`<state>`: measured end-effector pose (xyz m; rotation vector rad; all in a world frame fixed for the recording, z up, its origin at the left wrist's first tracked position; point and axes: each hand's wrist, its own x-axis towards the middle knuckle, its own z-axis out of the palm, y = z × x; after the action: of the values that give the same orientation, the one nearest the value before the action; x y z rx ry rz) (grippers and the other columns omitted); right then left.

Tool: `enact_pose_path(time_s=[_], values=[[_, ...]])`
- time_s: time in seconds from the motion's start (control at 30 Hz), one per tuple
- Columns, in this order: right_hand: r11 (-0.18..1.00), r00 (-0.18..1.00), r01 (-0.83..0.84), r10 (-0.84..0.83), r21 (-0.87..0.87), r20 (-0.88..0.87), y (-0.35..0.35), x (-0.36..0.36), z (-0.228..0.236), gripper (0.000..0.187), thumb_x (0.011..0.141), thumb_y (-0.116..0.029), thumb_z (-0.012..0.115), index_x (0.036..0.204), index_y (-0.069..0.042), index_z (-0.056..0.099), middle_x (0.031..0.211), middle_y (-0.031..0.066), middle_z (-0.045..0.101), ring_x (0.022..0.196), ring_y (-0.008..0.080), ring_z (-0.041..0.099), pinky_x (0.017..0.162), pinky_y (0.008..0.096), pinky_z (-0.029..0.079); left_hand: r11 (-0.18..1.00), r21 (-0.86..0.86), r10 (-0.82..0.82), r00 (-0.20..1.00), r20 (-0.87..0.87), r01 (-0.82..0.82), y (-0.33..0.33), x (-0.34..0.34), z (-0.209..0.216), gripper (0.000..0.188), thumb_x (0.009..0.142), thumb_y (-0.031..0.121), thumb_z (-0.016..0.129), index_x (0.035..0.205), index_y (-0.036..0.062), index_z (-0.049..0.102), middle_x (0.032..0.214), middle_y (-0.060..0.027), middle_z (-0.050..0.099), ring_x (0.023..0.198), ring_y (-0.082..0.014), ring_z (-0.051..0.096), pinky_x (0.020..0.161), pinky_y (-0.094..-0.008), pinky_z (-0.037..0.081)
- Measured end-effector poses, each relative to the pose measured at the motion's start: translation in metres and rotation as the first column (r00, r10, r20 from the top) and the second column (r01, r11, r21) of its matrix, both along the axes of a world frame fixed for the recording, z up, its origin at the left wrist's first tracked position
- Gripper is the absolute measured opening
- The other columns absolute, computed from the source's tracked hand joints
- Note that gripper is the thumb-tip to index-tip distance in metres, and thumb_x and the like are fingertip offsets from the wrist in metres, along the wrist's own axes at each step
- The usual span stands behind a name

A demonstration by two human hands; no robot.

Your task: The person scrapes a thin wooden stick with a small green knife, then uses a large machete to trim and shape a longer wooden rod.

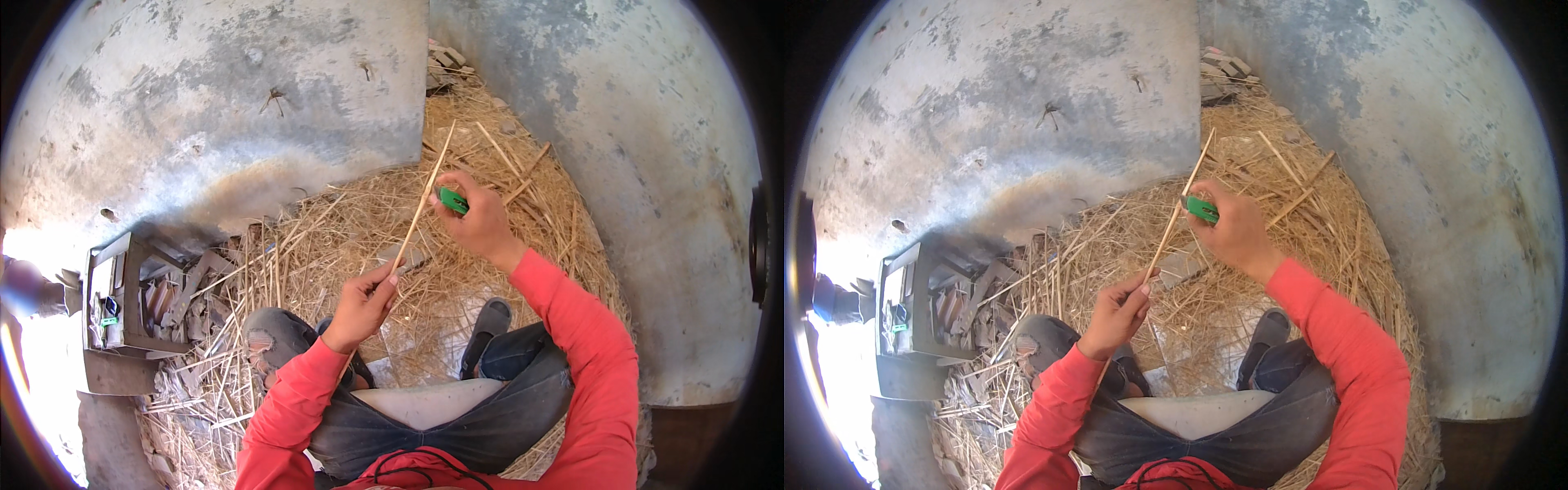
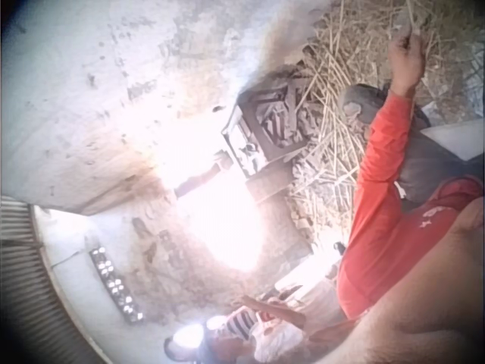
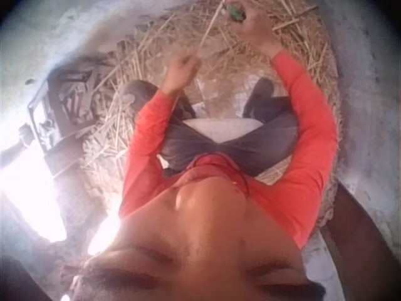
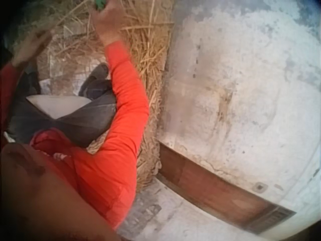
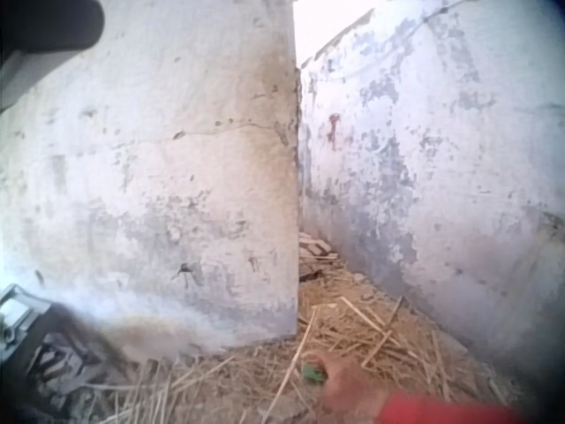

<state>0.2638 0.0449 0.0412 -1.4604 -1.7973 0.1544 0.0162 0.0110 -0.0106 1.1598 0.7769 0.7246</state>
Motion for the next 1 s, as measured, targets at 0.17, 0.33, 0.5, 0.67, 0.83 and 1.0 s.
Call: enact_pose_path(time_s=[0.17,0.33,0.5,0.67,0.83,1.0], values=[[0.952,0.929,0.008,0.106,-0.306,0.355,-0.034,-0.023,-0.006,0.017,0.083,-0.024,0.066,0.087,-0.007,0.069,0.069,0.0177,0.067,0.064,0.0364,0.068,0.060,0.0440,0.055,0.999,0.036,0.028,1.000,0.002,-0.028,0.001,0.001,0.005,0.037,0.104,0.012,0.054,0.138,-0.0019,0.056,0.066,0.0072,0.044,0.055,-0.0017,0.038,0.050,-0.0202,0.032],[0.939,0.801,0.271,-0.097,-0.213,0.591,0.002,0.000,-0.027,0.018,0.084,-0.020,0.062,0.077,-0.005,0.068,0.069,0.0192,0.068,0.065,0.0361,0.070,0.058,0.0450,0.056,0.999,0.000,0.041,0.998,-0.037,-0.041,-0.017,0.008,-0.002,0.037,0.104,0.012,0.053,0.138,-0.0024,0.055,0.064,0.0075,0.040,0.052,-0.0016,0.035,0.046,-0.0204,0.028],[0.944,0.799,0.263,-0.097,-0.200,0.593,0.016,0.003,-0.034,0.023,0.087,-0.025,0.061,0.089,-0.002,0.064,0.072,0.0207,0.069,0.065,0.0364,0.070,0.056,0.0456,0.055,0.994,-0.058,0.092,0.996,-0.010,-0.092,-0.020,0.016,0.002,0.036,0.105,0.011,0.051,0.138,-0.0023,0.054,0.063,0.0079,0.040,0.051,-0.0011,0.035,0.045,-0.0201,0.027],[0.937,0.961,-0.031,0.124,-0.349,0.246,-0.003,-0.019,-0.028,0.035,0.093,-0.033,0.058,0.107,-0.001,0.054,0.075,0.0238,0.065,0.068,0.0420,0.066,0.064,0.0501,0.050,0.988,-0.120,0.101,0.994,0.047,-0.095,-0.013,0.006,-0.003,0.034,0.106,0.012,0.051,0.137,0.0002,0.057,0.064,0.0072,0.043,0.051,-0.0015,0.036,0.046,-0.0204,0.028],[0.878,0.973,-0.191,0.227,-0.439,0.031,0.004,-0.002,-0.006,0.051,0.100,-0.049,0.049,0.112,0.000,0.050,0.077,0.0249,0.062,0.073,0.0437,0.061,0.069,0.0510,0.046,0.996,-0.055,0.076,0.996,0.040,-0.074,-0.008,0.003,0.002,0.034,0.106,0.013,0.051,0.136,-0.0008,0.057,0.064,0.0071,0.041,0.051,-0.0019,0.035,0.046,-0.0202,0.029],[0.839,0.953,-0.227,0.295,-0.495,0.063,-0.001,-0.003,-0.001,0.053,0.101,-0.051,0.045,0.104,0.001,0.054,0.076,0.0241,0.061,0.073,0.0436,0.060,0.067,0.0507,0.045,0.993,-0.085,0.081,0.995,0.065,-0.076,-0.006,0.003,0.004,0.034,0.106,0.014,0.051,0.136,-0.0013,0.057,0.065,0.0066,0.043,0.051,-0.0020,0.036,0.046,-0.0198,0.029]])
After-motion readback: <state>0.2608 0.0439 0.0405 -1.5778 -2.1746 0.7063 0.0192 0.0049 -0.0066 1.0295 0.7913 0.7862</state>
